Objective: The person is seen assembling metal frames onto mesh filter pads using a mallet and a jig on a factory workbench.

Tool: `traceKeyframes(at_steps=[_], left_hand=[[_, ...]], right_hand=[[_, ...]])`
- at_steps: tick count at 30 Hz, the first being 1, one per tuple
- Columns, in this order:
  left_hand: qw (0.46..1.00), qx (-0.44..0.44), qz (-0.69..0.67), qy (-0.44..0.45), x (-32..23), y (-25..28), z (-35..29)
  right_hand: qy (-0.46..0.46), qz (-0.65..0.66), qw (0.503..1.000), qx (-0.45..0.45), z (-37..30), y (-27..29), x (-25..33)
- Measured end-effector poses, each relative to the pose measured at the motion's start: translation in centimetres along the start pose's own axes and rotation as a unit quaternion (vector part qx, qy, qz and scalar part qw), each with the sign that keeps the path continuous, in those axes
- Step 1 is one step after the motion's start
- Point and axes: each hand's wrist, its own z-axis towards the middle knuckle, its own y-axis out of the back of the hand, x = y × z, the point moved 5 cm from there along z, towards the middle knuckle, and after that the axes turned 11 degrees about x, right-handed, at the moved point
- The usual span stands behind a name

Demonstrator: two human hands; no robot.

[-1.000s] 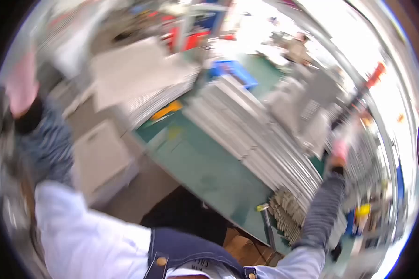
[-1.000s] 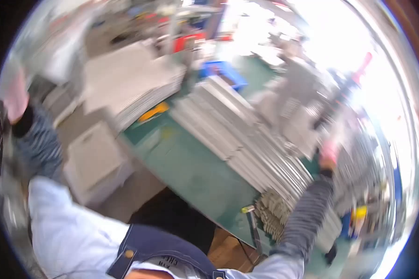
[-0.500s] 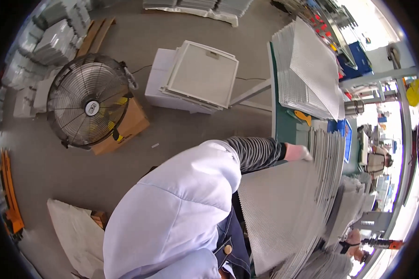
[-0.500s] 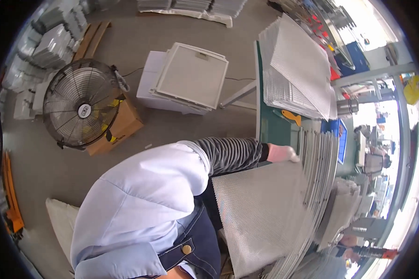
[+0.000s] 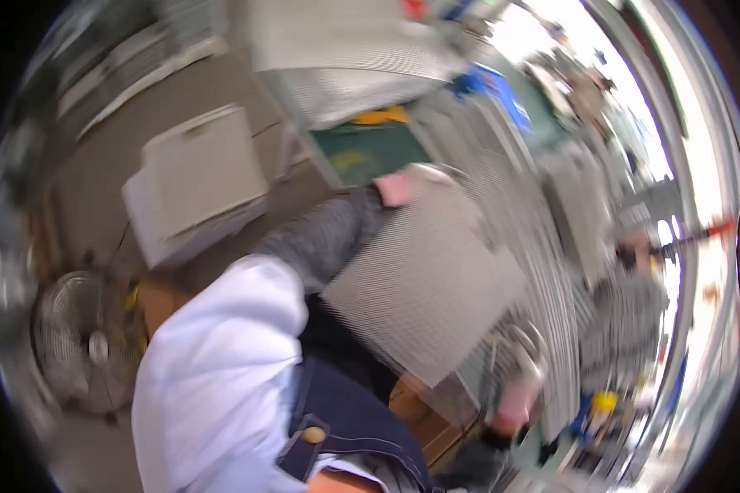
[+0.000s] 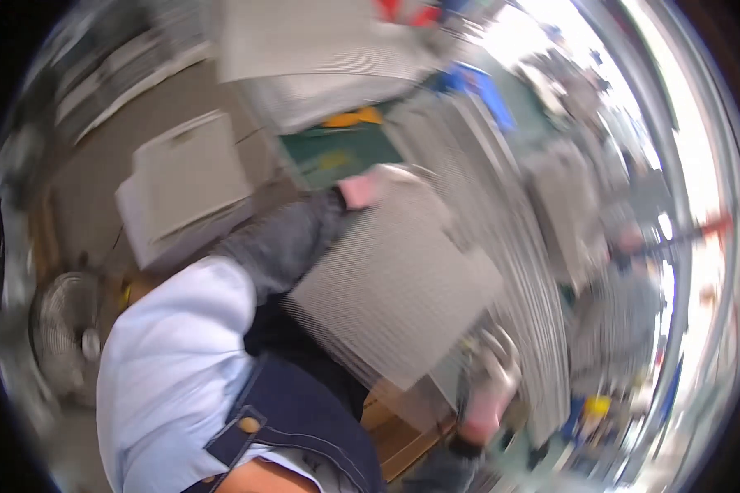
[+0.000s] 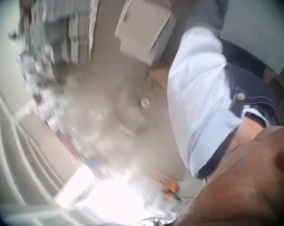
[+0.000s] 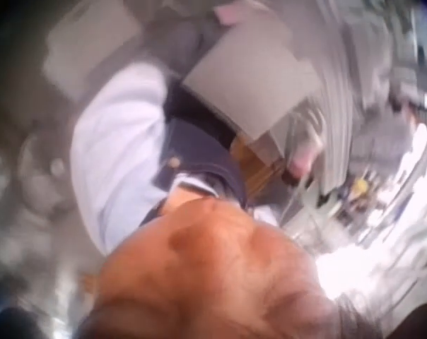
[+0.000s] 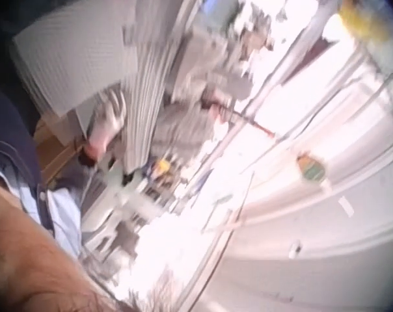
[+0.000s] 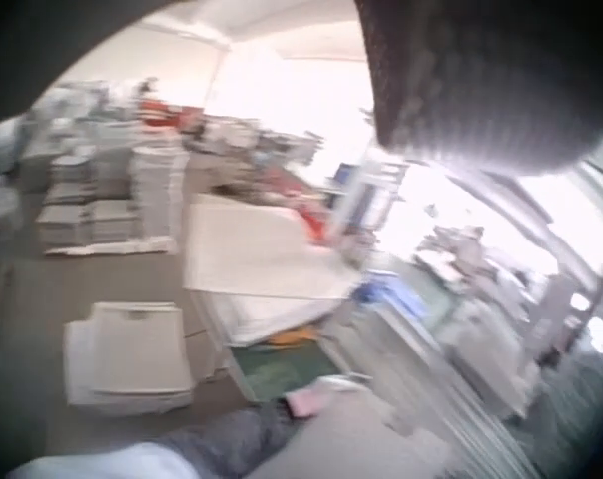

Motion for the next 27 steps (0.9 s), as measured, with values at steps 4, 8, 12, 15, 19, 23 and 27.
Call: traceKeyframes(at_steps=[4,8,12,15,19,23,27], left_hand=[[0.995,0.013,0.035,0.094,0.0,2.0,-0.3],[0.84,-0.091,-0.356,0.399,0.4,-0.6,1.3],[0.834,-0.212,-0.366,0.355,-1.2,0.1,0.8],[0.835,-0.182,-0.367,0.368,-1.9,0.4,1.0],[0.816,-0.03,-0.48,0.321,-1.2,0.5,1.0],[0.789,-0.039,-0.517,0.33,-1.9,0.3,2.0],[0.819,-0.001,-0.448,0.358,-2.0,-1.3,2.4]], right_hand=[[-0.054,0.161,0.983,0.071,5.7,0.4,-7.9],[-0.063,0.223,0.972,0.042,6.6,1.8,-11.4],[-0.071,0.252,0.964,0.051,6.3,0.8,-11.2],[-0.093,0.256,0.96,0.059,5.9,0.9,-12.3],[-0.096,0.277,0.953,0.077,6.6,0.8,-13.5],[-0.112,0.286,0.948,0.085,7.6,0.8,-14.4],[-0.104,0.304,0.945,0.065,7.6,2.2,-15.2]])
